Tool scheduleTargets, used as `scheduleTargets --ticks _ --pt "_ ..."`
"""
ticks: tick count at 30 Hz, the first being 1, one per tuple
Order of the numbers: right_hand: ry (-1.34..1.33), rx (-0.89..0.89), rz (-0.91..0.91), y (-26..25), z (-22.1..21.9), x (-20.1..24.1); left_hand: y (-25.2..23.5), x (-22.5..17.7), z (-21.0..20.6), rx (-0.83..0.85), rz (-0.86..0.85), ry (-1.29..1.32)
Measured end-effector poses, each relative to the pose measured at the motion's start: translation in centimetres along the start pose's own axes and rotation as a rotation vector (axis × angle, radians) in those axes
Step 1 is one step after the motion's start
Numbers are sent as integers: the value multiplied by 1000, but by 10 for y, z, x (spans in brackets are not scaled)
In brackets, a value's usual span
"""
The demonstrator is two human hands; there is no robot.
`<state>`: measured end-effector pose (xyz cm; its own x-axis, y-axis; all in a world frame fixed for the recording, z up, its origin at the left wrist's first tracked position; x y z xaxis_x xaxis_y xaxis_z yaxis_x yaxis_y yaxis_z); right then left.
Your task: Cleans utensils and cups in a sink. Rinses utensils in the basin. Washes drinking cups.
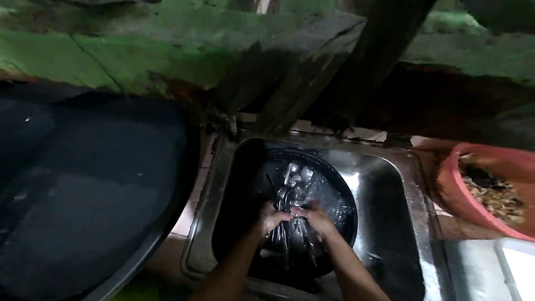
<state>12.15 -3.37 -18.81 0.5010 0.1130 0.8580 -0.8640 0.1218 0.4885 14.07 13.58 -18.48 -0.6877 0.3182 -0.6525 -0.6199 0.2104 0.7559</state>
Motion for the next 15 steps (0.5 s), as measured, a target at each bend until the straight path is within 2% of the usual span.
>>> scheduleTargets --ticks 2,5,7,10,12,15 --pt "-27 -30 32 2 5 -6 9 -1 5 -27 56 -44" --pt "98 -84 81 -12 24 -7 2 -3 24 -147 116 -109" --pt "232 -52 49 -16 33 -24 -2 11 32 -207 169 -59" --pt "391 7 -158 -18 34 -48 -15 22 26 -119 247 43" --pt "324 -6 -245 -17 18 -55 -20 27 20 -81 306 22" --pt "209 -37 -275 -16 -10 -54 -23 31 11 -44 295 65"
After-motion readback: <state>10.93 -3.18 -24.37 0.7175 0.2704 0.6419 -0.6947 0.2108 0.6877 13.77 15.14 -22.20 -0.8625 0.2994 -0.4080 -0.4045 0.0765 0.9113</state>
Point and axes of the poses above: each hand's wrist, its own y-axis away from the middle knuckle, its own z-axis out of the back of the hand, x = y × z, the point moved 7 cm from there along -y, towards the middle knuckle, and after that the axes turned 10 degrees about z, right-handed, at the moved point
